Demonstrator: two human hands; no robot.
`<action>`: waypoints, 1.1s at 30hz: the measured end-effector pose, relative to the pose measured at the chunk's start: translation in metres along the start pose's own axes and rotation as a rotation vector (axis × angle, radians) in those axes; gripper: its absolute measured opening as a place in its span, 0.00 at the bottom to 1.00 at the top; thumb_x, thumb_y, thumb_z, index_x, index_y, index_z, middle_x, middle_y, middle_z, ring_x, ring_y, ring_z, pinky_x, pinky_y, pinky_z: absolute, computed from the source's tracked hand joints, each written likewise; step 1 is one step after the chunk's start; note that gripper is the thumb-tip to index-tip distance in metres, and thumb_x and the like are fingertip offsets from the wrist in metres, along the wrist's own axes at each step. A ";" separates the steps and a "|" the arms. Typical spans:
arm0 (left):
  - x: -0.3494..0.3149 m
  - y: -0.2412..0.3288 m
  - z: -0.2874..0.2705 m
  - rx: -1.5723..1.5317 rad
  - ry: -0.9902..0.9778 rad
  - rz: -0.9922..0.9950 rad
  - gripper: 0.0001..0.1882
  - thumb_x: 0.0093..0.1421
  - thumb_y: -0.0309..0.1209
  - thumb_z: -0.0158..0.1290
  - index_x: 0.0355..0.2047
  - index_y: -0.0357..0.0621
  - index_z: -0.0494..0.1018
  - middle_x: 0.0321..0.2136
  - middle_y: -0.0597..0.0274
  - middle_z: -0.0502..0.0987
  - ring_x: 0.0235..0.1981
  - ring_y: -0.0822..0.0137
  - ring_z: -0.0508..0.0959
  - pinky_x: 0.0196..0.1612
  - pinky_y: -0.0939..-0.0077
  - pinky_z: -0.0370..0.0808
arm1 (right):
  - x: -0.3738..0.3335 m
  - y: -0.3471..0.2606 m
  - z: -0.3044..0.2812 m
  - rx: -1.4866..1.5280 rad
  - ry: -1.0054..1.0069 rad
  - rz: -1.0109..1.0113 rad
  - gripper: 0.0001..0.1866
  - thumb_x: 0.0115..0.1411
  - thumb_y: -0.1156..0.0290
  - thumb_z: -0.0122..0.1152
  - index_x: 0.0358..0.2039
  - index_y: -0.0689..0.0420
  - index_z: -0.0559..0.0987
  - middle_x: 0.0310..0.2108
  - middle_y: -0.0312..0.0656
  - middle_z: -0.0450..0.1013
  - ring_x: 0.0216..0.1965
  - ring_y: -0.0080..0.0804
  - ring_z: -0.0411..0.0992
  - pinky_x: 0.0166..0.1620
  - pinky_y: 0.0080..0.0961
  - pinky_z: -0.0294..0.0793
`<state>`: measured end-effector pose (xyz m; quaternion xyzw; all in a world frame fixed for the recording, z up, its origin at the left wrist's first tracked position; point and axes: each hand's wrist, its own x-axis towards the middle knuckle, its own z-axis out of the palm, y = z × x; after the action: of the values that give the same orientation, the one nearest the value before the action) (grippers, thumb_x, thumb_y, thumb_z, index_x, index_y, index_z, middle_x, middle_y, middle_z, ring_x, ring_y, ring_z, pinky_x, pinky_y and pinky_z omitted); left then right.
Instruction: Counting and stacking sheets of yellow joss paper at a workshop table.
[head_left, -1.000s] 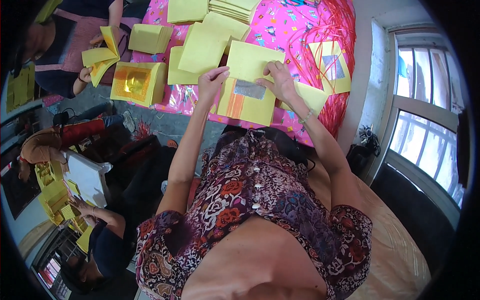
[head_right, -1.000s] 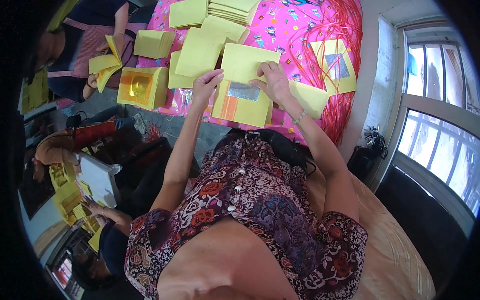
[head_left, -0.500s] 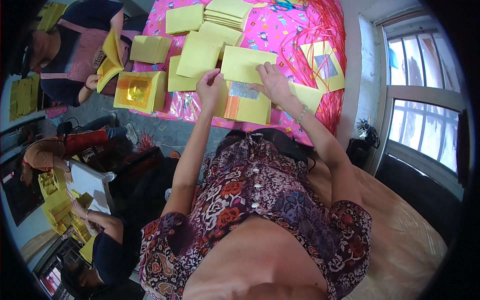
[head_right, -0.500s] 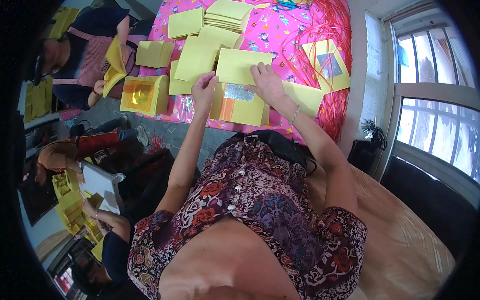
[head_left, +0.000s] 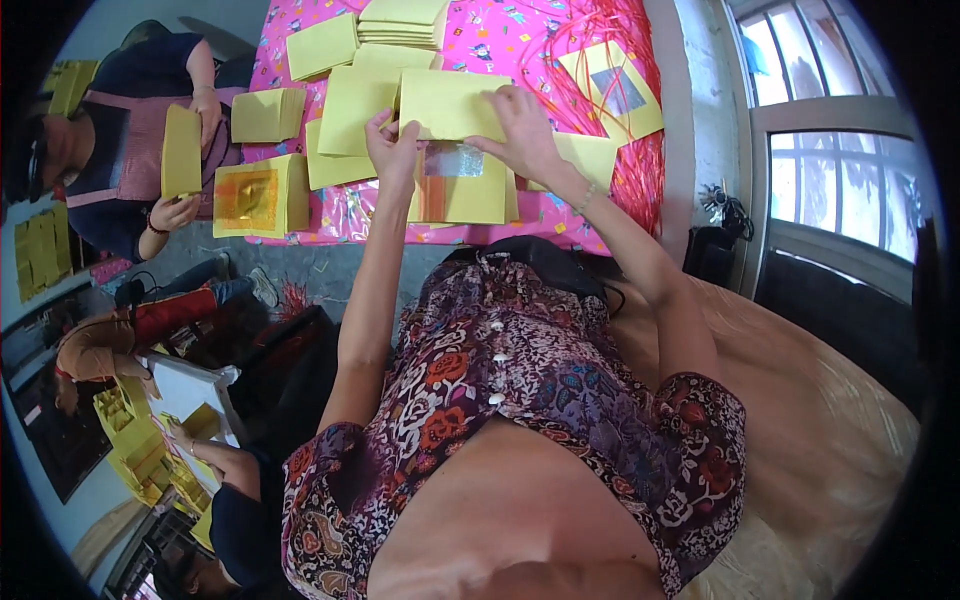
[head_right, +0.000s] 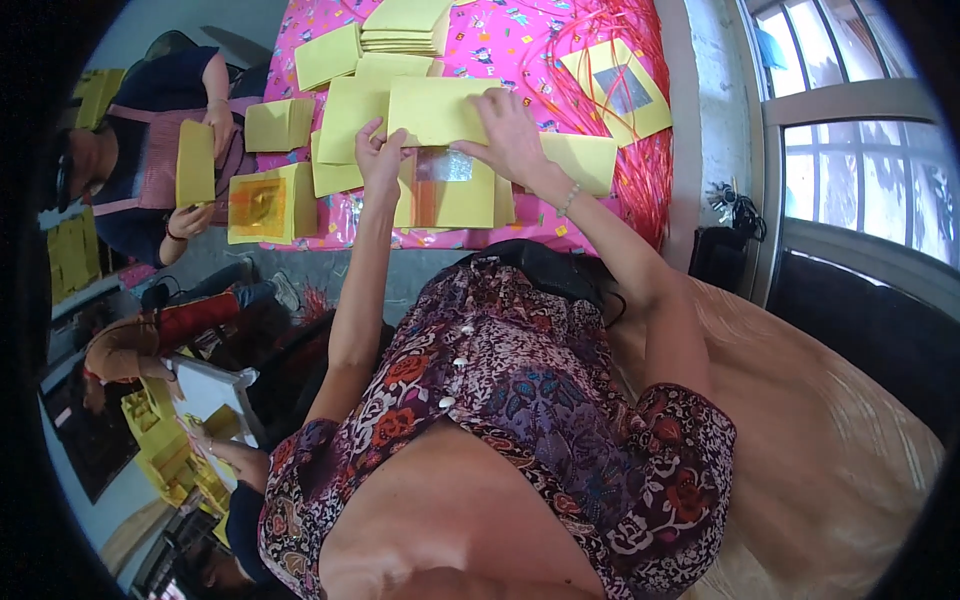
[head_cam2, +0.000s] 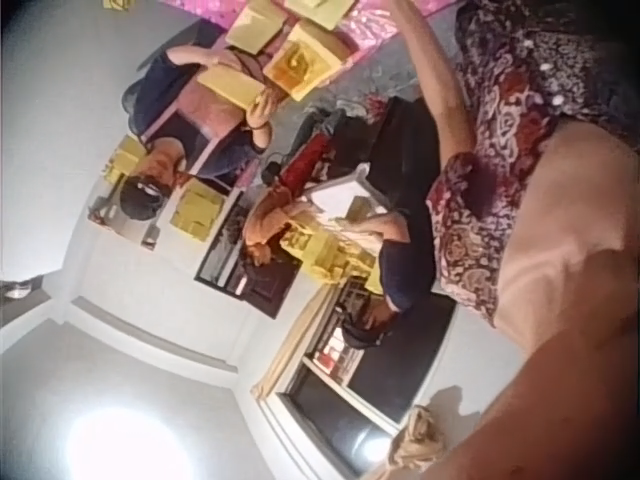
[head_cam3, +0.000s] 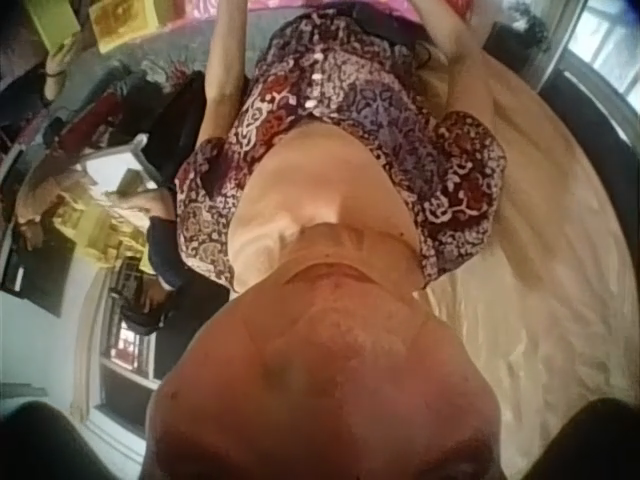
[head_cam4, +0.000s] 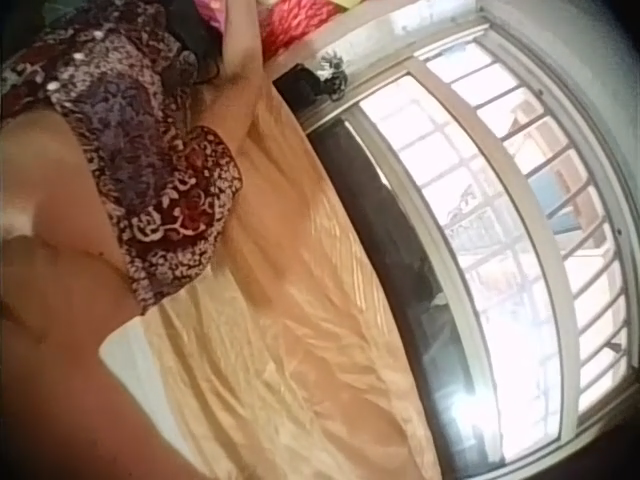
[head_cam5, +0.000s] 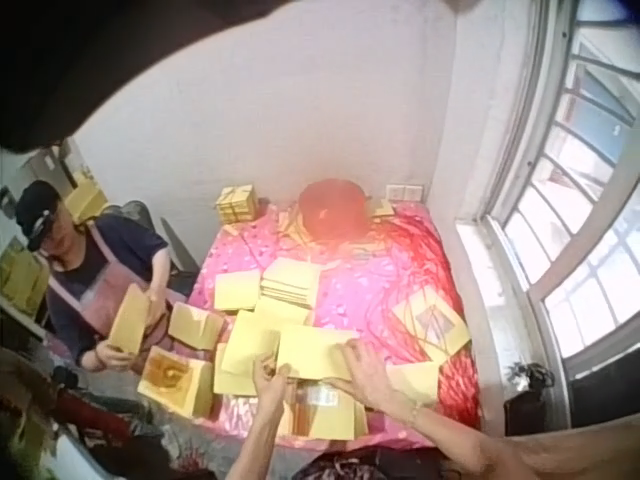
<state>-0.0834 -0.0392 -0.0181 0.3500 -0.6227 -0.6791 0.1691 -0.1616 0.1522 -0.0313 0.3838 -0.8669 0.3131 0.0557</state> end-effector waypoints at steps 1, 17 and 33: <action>-0.004 0.004 0.004 0.003 -0.009 -0.003 0.28 0.55 0.21 0.56 0.55 0.37 0.59 0.37 0.54 0.72 0.31 0.68 0.77 0.31 0.74 0.79 | -0.003 0.002 -0.004 0.100 0.147 0.082 0.38 0.50 0.47 0.66 0.52 0.64 0.67 0.48 0.53 0.63 0.52 0.49 0.62 0.53 0.41 0.65; -0.109 -0.069 0.112 0.114 -0.311 -0.030 0.19 0.59 0.23 0.47 0.51 0.34 0.60 0.41 0.52 0.72 0.40 0.63 0.74 0.44 0.70 0.72 | -0.143 0.082 -0.029 0.751 0.337 0.872 0.13 0.58 0.68 0.61 0.38 0.64 0.74 0.30 0.40 0.75 0.32 0.21 0.72 0.34 0.22 0.71; -0.093 -0.122 0.105 0.821 -0.272 0.039 0.24 0.51 0.19 0.50 0.48 0.27 0.58 0.43 0.36 0.67 0.48 0.42 0.69 0.53 0.57 0.65 | -0.149 0.096 0.018 0.233 0.088 0.838 0.19 0.53 0.60 0.62 0.36 0.63 0.74 0.33 0.56 0.72 0.37 0.53 0.72 0.41 0.44 0.70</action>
<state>-0.0654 0.1198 -0.1133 0.2837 -0.8643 -0.4117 -0.0549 -0.1218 0.2844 -0.1437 -0.0111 -0.9034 0.4205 -0.0830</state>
